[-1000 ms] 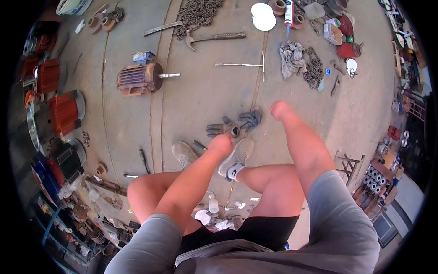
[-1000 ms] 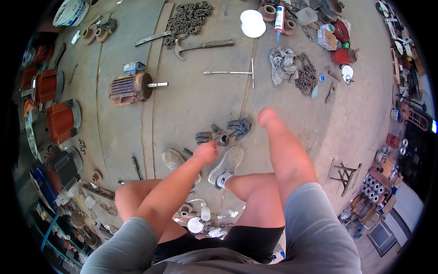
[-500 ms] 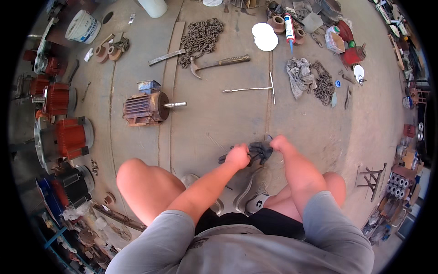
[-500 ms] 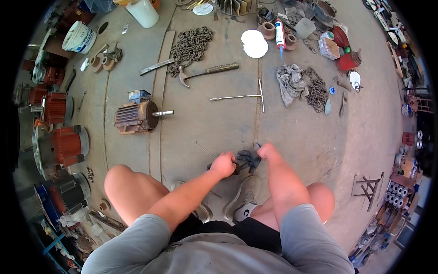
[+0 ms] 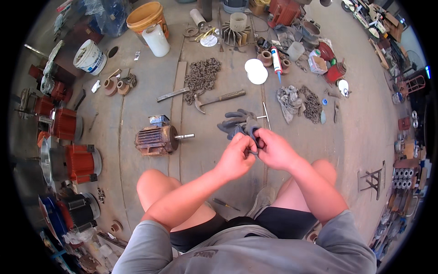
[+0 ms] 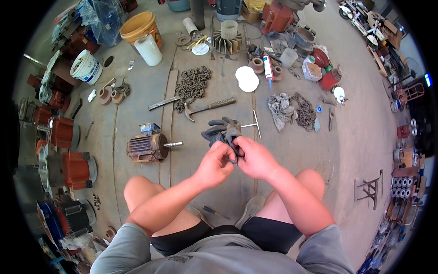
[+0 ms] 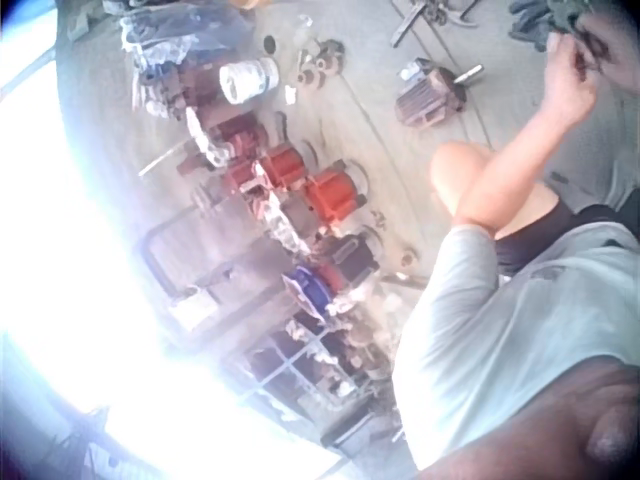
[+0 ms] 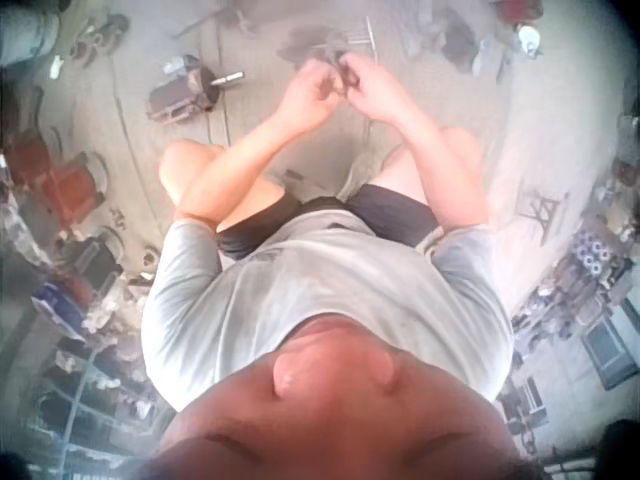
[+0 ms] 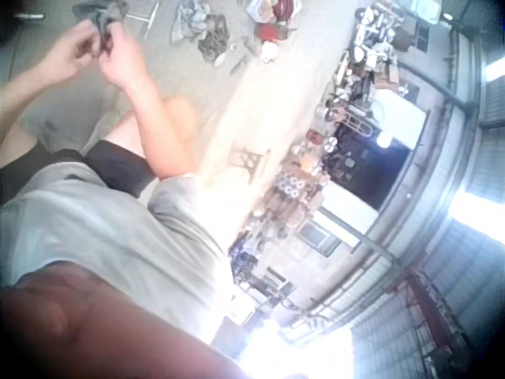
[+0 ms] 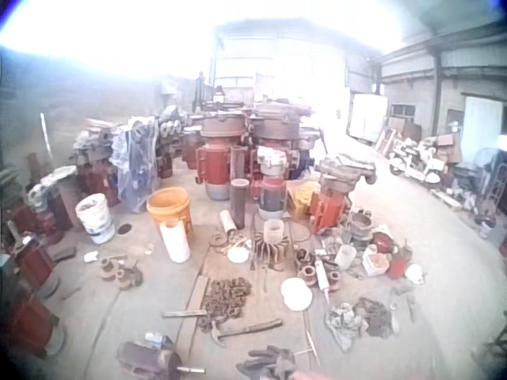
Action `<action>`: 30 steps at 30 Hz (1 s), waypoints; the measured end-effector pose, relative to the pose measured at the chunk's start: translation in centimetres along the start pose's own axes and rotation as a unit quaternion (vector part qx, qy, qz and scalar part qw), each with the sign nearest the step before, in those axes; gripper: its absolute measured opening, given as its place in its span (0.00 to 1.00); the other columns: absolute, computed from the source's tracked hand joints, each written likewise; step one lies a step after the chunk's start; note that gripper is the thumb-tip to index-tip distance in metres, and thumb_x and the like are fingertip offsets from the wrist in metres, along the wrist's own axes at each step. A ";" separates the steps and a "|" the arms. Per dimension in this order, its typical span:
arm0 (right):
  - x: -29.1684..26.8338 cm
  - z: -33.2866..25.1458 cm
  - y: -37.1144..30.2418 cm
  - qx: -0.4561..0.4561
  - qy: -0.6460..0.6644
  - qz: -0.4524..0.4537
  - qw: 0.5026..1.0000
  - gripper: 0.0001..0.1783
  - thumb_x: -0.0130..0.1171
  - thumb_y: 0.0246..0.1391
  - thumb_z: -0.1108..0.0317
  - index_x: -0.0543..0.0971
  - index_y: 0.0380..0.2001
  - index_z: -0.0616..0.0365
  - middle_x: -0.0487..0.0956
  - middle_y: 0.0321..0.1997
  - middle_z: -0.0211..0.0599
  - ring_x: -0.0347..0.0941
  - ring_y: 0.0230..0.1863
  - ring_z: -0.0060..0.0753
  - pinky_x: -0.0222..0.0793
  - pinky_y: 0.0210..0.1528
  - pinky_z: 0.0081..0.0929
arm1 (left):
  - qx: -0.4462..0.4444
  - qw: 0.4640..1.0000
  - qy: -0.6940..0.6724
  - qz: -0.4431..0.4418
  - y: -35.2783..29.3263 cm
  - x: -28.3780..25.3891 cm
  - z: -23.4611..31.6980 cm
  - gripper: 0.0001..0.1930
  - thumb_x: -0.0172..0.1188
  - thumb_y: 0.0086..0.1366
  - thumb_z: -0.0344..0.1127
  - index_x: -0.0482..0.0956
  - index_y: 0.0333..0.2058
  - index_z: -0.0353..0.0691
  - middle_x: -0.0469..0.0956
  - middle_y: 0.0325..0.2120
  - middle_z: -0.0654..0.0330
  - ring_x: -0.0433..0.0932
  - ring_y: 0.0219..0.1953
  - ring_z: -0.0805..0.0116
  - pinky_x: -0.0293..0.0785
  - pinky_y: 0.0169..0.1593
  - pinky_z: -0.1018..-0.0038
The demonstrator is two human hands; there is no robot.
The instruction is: The person puts on gloves and uses a T-handle wrench to loosen and remove bolts from a motor. They then separate the motor housing from the rotor assembly and place the parts on the floor.
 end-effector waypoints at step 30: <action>1.2 -3.6 3.4 -0.058 -0.019 0.240 0.969 0.21 0.67 0.60 0.60 0.73 0.50 0.55 0.78 0.42 0.46 0.80 0.43 0.55 0.77 0.46 0.48 | -0.202 0.976 -0.071 0.049 1.6 -5.3 -2.1 0.27 0.50 0.62 0.18 0.70 0.61 0.36 0.77 0.46 0.55 0.76 0.47 0.71 0.74 0.50 0.75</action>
Point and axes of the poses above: each hand's wrist, its own y-axis towards the middle knuckle, its own x-axis out of the palm, z = x × y, the point moved 5 cm from there along y, towards the middle knuckle
